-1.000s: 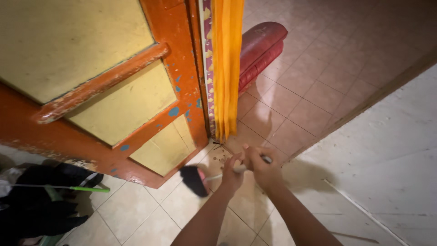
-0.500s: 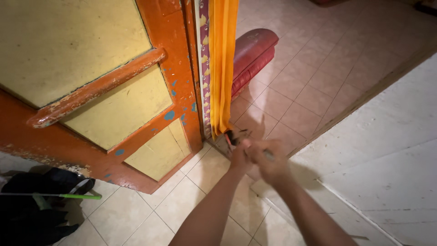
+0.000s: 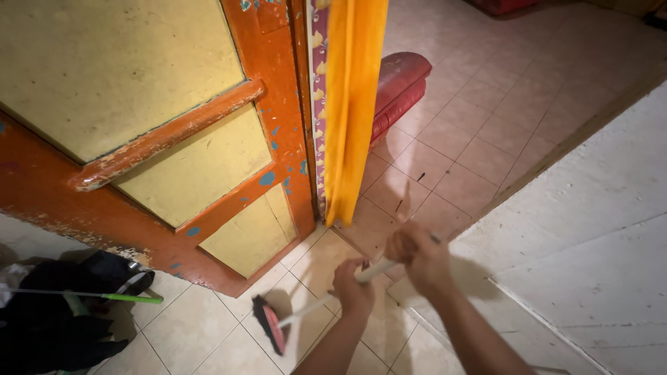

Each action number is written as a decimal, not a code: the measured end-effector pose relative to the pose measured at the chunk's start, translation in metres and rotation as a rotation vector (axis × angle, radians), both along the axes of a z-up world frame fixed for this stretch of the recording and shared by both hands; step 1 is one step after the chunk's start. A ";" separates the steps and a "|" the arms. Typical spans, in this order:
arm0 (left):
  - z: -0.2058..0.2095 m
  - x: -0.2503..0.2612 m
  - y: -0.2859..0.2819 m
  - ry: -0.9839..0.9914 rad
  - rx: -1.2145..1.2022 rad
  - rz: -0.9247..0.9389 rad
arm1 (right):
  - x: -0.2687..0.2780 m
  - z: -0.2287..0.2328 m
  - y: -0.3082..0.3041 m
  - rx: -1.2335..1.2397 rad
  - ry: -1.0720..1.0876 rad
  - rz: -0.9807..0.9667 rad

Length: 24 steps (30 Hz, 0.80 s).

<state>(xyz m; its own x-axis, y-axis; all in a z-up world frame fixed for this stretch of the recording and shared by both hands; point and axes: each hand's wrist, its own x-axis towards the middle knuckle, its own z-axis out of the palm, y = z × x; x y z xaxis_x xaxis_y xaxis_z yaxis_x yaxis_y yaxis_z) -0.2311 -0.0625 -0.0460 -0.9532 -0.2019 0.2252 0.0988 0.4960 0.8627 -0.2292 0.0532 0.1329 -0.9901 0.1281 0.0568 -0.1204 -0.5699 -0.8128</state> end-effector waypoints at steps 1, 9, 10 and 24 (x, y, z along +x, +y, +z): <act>-0.010 0.004 0.002 -0.003 0.046 -0.039 | 0.005 -0.005 -0.003 0.087 -0.038 -0.023; -0.049 -0.016 0.038 -0.146 0.432 -0.411 | 0.026 0.009 -0.010 0.644 -0.061 -0.174; -0.053 -0.026 0.043 -0.143 0.471 -0.431 | 0.027 0.014 -0.012 0.744 0.003 -0.157; 0.003 -0.057 0.030 0.267 0.295 -0.033 | -0.004 0.070 -0.016 0.247 0.362 0.097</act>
<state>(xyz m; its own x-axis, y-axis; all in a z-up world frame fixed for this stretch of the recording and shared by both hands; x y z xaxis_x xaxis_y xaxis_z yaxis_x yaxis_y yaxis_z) -0.2882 -0.0325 -0.0429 -0.8762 -0.2650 0.4026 0.3501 0.2240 0.9095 -0.2336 0.0375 0.2026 -0.9074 -0.0258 0.4194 -0.3778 -0.3866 -0.8413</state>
